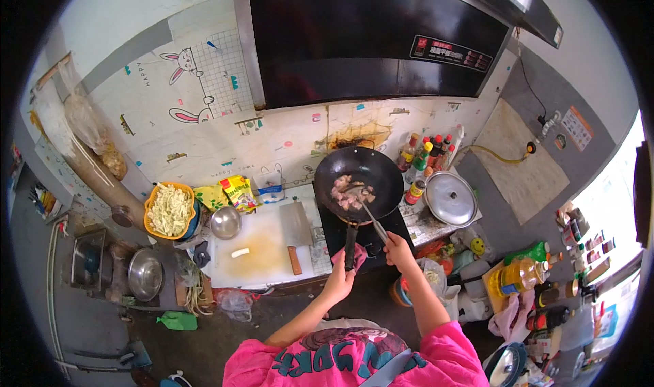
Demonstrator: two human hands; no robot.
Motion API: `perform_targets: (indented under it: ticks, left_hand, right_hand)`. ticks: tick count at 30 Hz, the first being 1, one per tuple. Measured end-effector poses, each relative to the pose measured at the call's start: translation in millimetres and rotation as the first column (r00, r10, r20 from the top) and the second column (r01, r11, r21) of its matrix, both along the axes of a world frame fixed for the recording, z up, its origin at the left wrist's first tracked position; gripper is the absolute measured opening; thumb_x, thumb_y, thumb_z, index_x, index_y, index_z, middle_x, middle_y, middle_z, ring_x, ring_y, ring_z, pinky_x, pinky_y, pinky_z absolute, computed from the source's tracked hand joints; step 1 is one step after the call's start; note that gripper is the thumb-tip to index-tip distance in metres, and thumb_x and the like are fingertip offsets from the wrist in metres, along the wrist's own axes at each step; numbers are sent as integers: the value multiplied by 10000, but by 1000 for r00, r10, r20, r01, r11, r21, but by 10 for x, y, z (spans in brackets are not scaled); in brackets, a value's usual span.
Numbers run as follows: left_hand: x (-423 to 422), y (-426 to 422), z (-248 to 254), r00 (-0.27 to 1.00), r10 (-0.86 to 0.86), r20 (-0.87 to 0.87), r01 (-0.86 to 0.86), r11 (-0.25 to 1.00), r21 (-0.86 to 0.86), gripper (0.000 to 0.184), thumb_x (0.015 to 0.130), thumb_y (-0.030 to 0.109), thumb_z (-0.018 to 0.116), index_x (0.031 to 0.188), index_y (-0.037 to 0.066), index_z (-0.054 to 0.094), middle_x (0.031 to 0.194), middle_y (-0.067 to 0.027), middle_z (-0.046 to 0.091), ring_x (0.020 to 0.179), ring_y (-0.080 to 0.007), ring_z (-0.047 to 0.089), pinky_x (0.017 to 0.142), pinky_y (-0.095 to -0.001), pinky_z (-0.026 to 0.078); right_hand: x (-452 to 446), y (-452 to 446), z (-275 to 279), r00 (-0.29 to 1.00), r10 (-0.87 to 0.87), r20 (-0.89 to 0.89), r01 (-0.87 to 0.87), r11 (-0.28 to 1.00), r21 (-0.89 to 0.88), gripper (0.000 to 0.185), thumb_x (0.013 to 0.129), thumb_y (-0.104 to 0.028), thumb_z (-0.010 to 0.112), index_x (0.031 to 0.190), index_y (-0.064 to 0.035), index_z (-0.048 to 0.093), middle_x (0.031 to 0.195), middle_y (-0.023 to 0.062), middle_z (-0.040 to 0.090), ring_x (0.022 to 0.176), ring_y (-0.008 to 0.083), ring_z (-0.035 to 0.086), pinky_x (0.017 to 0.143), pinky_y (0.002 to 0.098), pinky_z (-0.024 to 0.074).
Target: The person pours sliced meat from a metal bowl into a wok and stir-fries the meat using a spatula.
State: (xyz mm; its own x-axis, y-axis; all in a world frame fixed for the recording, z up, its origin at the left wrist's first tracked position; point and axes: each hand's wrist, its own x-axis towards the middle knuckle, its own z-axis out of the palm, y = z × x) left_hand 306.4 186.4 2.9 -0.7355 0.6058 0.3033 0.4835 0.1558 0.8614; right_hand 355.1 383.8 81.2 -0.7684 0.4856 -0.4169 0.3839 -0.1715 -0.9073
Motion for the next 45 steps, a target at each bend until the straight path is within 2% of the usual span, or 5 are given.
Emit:
perform_targets:
  ticks: [7,16,20,31,45]
  left_hand:
    - [64,-74,304,953,-74,293,87,996,-30,655,895,72,468,1387,-31,47,1045,-175,565,821,-195,626,730,-291,476]
    - [171,-39,311,940,-4,340,0,1000,11,645,910,92,447,1380,-44,27,966,-186,593,793,-210,646,713,-293,485]
    - [167,-48,339,934,-26,357,25,1000,8,634,914,93,436,1380,-46,28,976,-189,589,787,-207,647,707,-295,487]
    - [153,-38,269,928,-53,368,30,997,69,541,900,28,417,1364,8,140,1055,-149,525,759,-185,633,707,-297,484]
    - [187,-77,409,926,-77,370,39,993,109,513,898,-10,391,1356,62,170,1094,-143,503,762,-176,632,699,-287,486]
  right_hand:
    - [94,37,127,994,-100,-53,95,992,-85,458,935,-154,416,1371,-71,303,676,9,440,468,76,362,406,233,328]
    - [59,19,93,997,-64,-50,64,998,-9,417,939,-156,407,1342,-65,347,661,12,445,449,77,360,389,222,317]
    - [-26,140,-308,1000,-21,19,13,941,338,434,893,-178,483,1306,-66,414,649,49,515,465,111,471,399,284,399]
    - [479,228,460,996,-72,49,69,996,52,426,921,-172,428,1330,-70,368,661,10,461,454,85,388,394,231,341]
    - [-67,-93,62,998,-58,-39,59,998,17,392,927,-150,403,1310,-73,379,649,4,430,434,73,355,368,224,305]
